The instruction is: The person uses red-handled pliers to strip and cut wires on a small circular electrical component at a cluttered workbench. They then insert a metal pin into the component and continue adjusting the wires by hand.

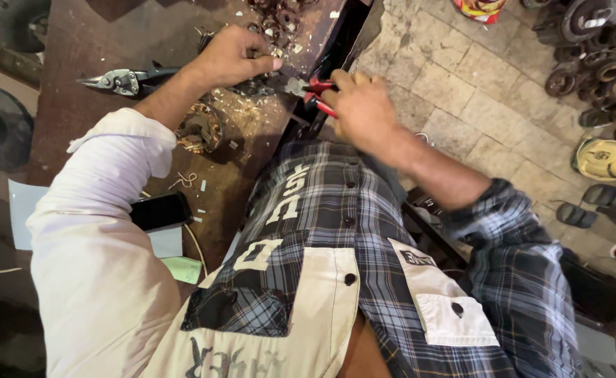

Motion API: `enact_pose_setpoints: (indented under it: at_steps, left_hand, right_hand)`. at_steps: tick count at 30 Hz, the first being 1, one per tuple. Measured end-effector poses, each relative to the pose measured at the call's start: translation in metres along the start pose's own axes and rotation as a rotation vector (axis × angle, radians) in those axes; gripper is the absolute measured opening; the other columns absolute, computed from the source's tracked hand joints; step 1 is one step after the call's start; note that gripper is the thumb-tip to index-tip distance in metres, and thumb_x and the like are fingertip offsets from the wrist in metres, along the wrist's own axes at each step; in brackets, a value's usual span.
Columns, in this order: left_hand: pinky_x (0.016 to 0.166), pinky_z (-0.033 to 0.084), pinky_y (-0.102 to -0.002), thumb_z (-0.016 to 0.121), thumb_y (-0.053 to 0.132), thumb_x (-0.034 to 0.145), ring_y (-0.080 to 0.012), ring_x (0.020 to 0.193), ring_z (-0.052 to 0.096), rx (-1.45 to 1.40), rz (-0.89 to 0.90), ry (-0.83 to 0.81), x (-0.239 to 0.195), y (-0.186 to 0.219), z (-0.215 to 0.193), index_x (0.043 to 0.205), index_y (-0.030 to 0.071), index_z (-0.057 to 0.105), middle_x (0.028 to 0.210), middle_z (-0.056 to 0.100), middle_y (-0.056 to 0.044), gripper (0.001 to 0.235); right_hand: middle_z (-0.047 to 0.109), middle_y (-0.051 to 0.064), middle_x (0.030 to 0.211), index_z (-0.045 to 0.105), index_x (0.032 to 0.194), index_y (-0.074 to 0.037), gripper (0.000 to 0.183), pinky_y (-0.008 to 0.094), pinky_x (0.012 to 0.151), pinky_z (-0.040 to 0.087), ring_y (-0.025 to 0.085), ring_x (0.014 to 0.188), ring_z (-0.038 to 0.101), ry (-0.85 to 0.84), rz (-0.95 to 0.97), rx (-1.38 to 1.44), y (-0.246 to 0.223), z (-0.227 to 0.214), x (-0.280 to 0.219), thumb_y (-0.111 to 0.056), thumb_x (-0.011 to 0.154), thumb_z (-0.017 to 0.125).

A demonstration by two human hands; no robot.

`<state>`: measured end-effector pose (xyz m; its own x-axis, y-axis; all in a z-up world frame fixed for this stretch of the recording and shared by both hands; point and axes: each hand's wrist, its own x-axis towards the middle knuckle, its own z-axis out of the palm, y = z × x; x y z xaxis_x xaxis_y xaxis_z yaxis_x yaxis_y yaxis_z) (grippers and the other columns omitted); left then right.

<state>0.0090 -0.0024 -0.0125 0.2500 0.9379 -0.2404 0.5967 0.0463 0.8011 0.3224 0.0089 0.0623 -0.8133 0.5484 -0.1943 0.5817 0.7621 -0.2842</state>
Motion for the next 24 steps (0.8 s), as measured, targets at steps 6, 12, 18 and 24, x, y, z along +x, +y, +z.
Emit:
enact_pose_setpoints:
  at_steps: [6,12,18,24]
  left_hand:
    - [0.069,0.052,-0.04,0.076,0.045,0.096,-0.0232,0.071,0.064,0.04,0.095,-0.04,0.001,0.003,-0.003,0.1,0.003,0.078,0.081,0.071,-0.015,0.043]
    - [0.08,0.054,-0.041,0.075,0.045,0.095,-0.0246,0.087,0.07,-0.021,0.155,-0.044,0.001,-0.004,0.001,0.106,0.003,0.076,0.095,0.075,-0.014,0.044]
    - [0.078,0.054,-0.038,0.077,0.04,0.092,-0.0222,0.083,0.069,-0.083,0.109,-0.012,-0.001,-0.003,-0.014,0.105,0.003,0.077,0.092,0.075,-0.012,0.039]
    - [0.072,0.055,-0.035,0.079,0.038,0.089,-0.0184,0.079,0.071,-0.158,0.123,0.042,-0.017,0.009,-0.016,0.101,0.004,0.078,0.089,0.077,-0.009,0.036]
  right_hand:
    - [0.074,0.015,0.114,0.076,0.101,-0.012,0.02,0.041,0.091,0.052,0.028,0.105,0.068,-0.512,0.291,0.955,0.022,0.021,0.009,-0.016,0.085,0.066]
    - [0.059,0.016,0.113,0.072,0.098,-0.006,0.027,0.045,0.088,0.051,0.036,0.109,0.059,-0.068,-0.122,0.087,0.017,0.036,-0.01,-0.014,0.072,0.072]
    - [0.059,0.014,0.116,0.072,0.117,-0.01,0.039,0.043,0.088,0.052,0.034,0.107,0.06,0.168,0.013,0.271,0.022,0.003,-0.014,-0.01,0.079,0.064]
    - [0.055,0.021,0.138,0.07,0.118,-0.006,0.038,0.06,0.098,0.04,0.04,0.126,0.052,0.251,0.0,-0.194,0.034,-0.008,0.031,-0.017,0.081,0.068]
